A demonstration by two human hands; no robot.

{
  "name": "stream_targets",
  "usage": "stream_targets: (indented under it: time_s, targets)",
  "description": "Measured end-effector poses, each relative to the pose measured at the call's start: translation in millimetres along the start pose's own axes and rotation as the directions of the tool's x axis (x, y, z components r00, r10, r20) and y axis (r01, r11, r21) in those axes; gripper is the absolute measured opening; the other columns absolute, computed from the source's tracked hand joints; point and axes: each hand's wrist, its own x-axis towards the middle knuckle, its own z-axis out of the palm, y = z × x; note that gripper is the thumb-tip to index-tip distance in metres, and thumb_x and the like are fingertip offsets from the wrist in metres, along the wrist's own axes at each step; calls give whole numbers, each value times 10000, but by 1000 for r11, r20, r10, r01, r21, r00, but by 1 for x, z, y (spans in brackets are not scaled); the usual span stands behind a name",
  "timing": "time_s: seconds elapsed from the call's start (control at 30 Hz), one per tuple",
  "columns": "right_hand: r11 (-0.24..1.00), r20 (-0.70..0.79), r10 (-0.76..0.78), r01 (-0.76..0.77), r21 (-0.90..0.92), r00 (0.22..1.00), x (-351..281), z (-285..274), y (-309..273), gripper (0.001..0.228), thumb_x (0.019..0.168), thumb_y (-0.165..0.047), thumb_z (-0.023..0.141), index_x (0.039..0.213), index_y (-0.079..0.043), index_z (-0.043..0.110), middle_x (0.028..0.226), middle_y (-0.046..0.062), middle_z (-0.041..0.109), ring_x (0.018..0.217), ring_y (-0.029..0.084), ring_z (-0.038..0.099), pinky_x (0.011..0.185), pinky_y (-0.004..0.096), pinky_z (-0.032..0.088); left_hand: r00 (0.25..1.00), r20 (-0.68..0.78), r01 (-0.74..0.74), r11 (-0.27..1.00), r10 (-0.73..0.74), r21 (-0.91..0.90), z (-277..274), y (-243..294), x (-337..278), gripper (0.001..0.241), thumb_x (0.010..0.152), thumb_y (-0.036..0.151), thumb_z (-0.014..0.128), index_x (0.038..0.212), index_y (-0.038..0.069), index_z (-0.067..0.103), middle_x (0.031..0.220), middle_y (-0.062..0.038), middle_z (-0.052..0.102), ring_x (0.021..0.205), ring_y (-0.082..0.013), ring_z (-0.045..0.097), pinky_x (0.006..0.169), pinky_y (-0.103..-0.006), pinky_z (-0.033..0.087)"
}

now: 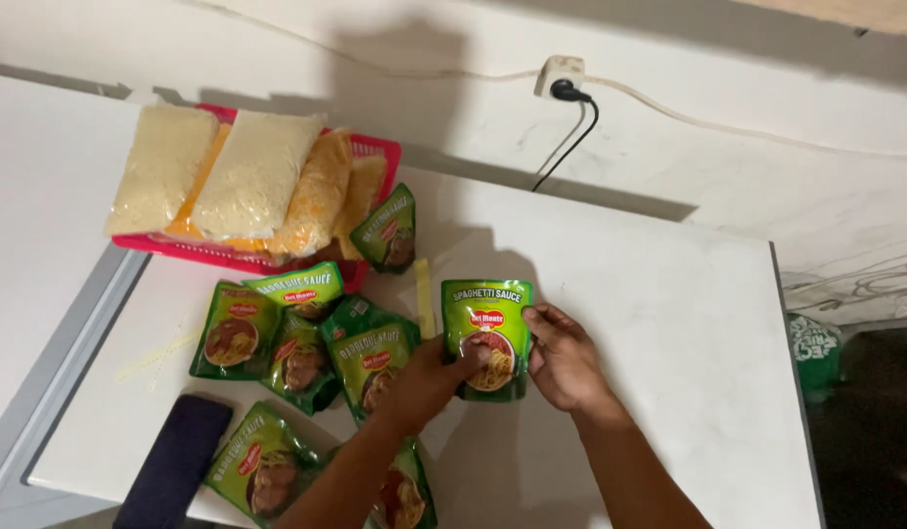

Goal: Applying price stickers to sauce pouches and arranging them on a retail shelf.

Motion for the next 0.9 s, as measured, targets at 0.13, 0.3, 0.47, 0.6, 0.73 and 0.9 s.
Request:
stream_targets:
  time_s: [0.13, 0.3, 0.47, 0.6, 0.73, 0.9]
  targets:
    - [996, -189, 15, -31, -84, 982, -13, 39, -40, 120, 972, -155, 644, 962, -36, 654, 815, 49, 657, 613, 95, 558, 518, 239, 466, 982, 150, 122, 991, -113, -49, 1, 21, 13, 515, 847, 415, 767, 1162, 10, 721, 978, -66, 766, 823, -125, 683, 713, -291, 567]
    - [963, -218, -108, 48, -265, 970, -10, 73, -95, 187, 991, -220, 650, 917, -51, 677, 669, 39, 612, 426, 87, 417, 334, 233, 278, 980, 200, 6, 1000, -8, 10, 1, 96, 29, 472, 831, 391, 792, 1097, 2, 759, 911, -38, 780, 769, -105, 695, 675, -274, 573]
    - [946, -99, -286, 264, -190, 953, -17, 117, -159, 169, 1018, -148, 606, 977, -7, 692, 823, 88, 720, 608, 113, 621, 485, 250, 476, 983, 166, -109, 972, 75, 207, 10, 183, 28, 425, 837, 381, 781, 1076, 29, 769, 886, -32, 788, 736, -75, 675, 651, -275, 571]
    - [889, 47, -436, 438, -131, 899, -15, 143, -209, 169, 1017, -115, 587, 1002, 28, 677, 915, 109, 744, 782, 141, 702, 705, 284, 600, 976, 176, -176, 942, 129, 287, 9, 254, 29, 394, 842, 354, 798, 1067, 30, 788, 845, -70, 763, 693, -109, 623, 619, -301, 520]
    - [813, 147, -529, 549, -196, 836, -12, 177, -253, 180, 1027, -134, 597, 1047, 19, 691, 945, 109, 743, 796, 171, 692, 715, 328, 579, 874, 323, -386, 922, 363, 7, 4, 295, 43, 374, 818, 255, 815, 1108, 26, 762, 921, -30, 783, 790, -80, 682, 708, -290, 581]
    - [727, 206, -630, 662, -183, 749, 4, 206, -287, 180, 1035, -142, 599, 1066, 14, 684, 990, 96, 742, 861, 163, 693, 793, 339, 598, 816, 346, -505, 862, 463, 40, -4, 353, 61, 355, 847, 251, 803, 1114, 20, 762, 945, -27, 795, 832, -86, 691, 768, -303, 596]
